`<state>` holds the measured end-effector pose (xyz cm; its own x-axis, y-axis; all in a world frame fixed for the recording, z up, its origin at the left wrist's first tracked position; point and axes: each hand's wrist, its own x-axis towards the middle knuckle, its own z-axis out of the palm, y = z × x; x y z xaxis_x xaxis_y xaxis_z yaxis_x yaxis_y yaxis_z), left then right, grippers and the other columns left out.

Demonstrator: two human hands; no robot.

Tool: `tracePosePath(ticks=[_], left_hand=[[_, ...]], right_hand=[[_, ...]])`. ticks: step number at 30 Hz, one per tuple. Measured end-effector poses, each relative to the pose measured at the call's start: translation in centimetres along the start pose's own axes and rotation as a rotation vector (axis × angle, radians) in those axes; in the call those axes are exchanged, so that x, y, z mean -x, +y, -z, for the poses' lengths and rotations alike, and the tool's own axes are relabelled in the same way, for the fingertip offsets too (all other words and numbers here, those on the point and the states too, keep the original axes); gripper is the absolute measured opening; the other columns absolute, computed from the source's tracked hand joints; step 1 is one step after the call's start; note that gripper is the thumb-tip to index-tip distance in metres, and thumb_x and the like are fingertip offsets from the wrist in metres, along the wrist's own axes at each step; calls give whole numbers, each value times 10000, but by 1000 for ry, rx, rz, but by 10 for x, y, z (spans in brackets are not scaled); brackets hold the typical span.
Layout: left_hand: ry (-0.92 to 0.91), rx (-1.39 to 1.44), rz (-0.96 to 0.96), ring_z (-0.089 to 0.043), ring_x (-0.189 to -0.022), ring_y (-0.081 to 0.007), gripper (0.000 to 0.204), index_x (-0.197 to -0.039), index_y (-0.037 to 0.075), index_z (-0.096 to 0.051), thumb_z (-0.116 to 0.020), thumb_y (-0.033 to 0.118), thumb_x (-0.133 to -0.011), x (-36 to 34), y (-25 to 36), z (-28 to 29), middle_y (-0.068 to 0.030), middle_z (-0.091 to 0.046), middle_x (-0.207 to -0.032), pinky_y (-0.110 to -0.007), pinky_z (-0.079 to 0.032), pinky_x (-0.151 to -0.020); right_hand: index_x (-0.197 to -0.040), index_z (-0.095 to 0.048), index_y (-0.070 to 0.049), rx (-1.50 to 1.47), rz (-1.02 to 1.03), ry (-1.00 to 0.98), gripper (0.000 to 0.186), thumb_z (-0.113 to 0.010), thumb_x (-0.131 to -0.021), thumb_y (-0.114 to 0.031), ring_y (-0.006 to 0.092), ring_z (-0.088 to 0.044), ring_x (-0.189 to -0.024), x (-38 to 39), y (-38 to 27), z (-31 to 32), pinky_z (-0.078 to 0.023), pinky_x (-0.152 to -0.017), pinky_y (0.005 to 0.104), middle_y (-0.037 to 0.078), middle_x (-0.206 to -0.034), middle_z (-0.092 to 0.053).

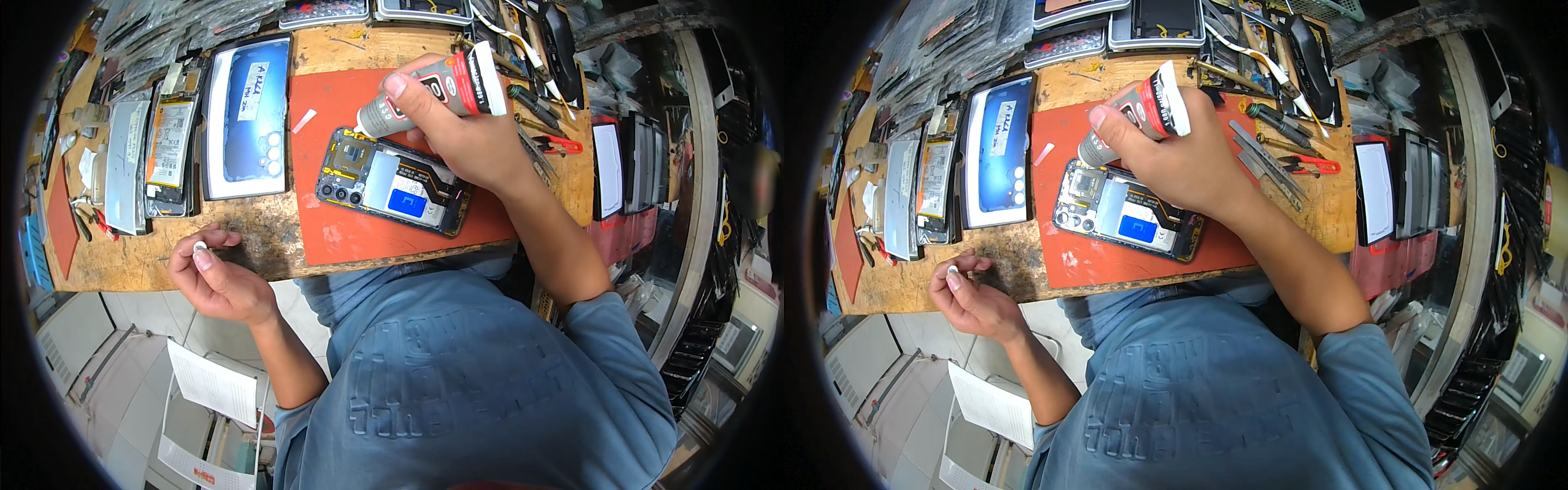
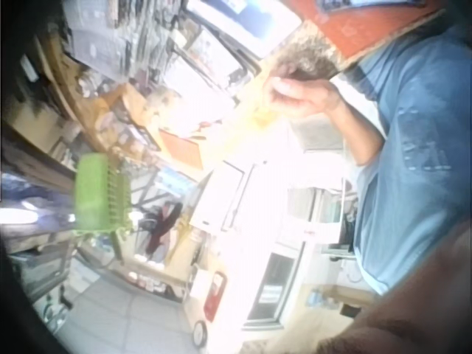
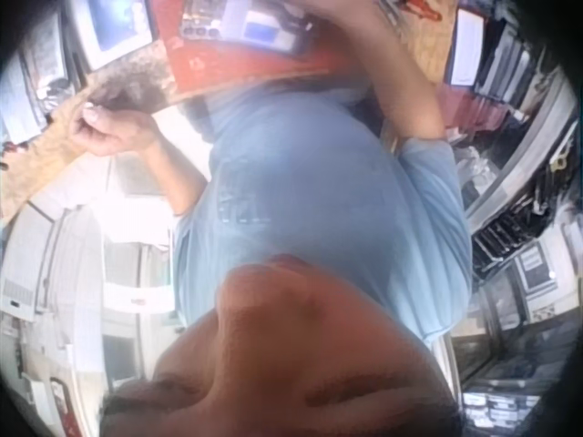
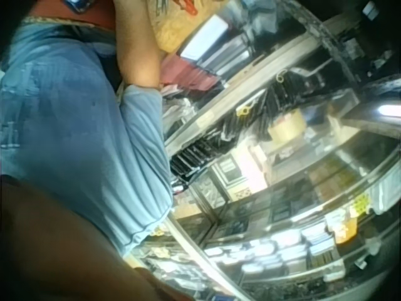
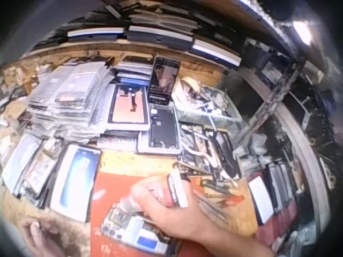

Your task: The person uses a screwdriver to remove screws from a smartphone, applies adhesive to the back cover, and reattaches it. They then wipe the back cover with a cloth and inspect the device.

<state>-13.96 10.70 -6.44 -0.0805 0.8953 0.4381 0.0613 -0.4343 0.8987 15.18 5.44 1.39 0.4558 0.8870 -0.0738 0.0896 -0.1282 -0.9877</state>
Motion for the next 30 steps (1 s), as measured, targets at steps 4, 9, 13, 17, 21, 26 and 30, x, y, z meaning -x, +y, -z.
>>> tracePosePath(ticks=[4,9,13,17,21,26,30], left_hand=[[30,-23,21,-621,-818,-176,182,-1220,-44,-578,-563,107,-1119,0,4,-4,-157,-674,-1020,-302,-551,-776],[7,-57,37,-631,-837,-165,194,-1242,-55,-598,-608,80,-1105,1,4,-2,-154,-680,-1042,-297,-554,-778],[-15,-77,33,-637,-845,-163,187,-1237,-59,-609,-611,72,-1103,2,3,1,-154,-683,-1052,-298,-566,-781],[-25,-80,20,-642,-850,-162,180,-1236,-60,-613,-614,58,-1100,2,2,-1,-157,-686,-1058,-300,-579,-783],[-18,-88,30,-642,-845,-160,173,-1231,-60,-617,-616,52,-1099,1,4,0,-155,-687,-1048,-303,-582,-781],[-18,-86,30,-638,-839,-159,172,-1227,-61,-617,-616,55,-1100,1,5,-2,-151,-685,-1036,-303,-581,-781],[-28,-87,25,-637,-841,-159,169,-1223,-60,-616,-617,57,-1102,1,4,-1,-149,-682,-1036,-302,-582,-781]], right_hand=[[-953,-796,4,31,22,10,234,-801,-1001,-225,103,-735,-717,0,5,5,-579,-666,294,64,-795,-794],[-905,-789,13,88,58,-18,226,-774,-1001,-191,91,-673,-644,3,4,9,-521,-605,296,54,-711,-754],[-905,-789,16,119,60,-21,227,-764,-1009,-184,103,-633,-611,8,3,10,-510,-595,310,64,-688,-726],[-916,-792,17,102,55,-25,224,-760,-1017,-181,100,-644,-628,10,6,11,-515,-602,307,59,-707,-733],[-944,-794,15,85,56,-24,209,-753,-1024,-174,91,-658,-652,13,6,10,-525,-617,297,54,-737,-747],[-968,-792,16,90,58,-40,205,-761,-1024,-179,90,-671,-665,19,5,10,-536,-629,295,56,-756,-759],[-965,-790,15,83,56,-48,212,-770,-1023,-188,86,-680,-676,21,10,8,-540,-633,291,54,-758,-761]])
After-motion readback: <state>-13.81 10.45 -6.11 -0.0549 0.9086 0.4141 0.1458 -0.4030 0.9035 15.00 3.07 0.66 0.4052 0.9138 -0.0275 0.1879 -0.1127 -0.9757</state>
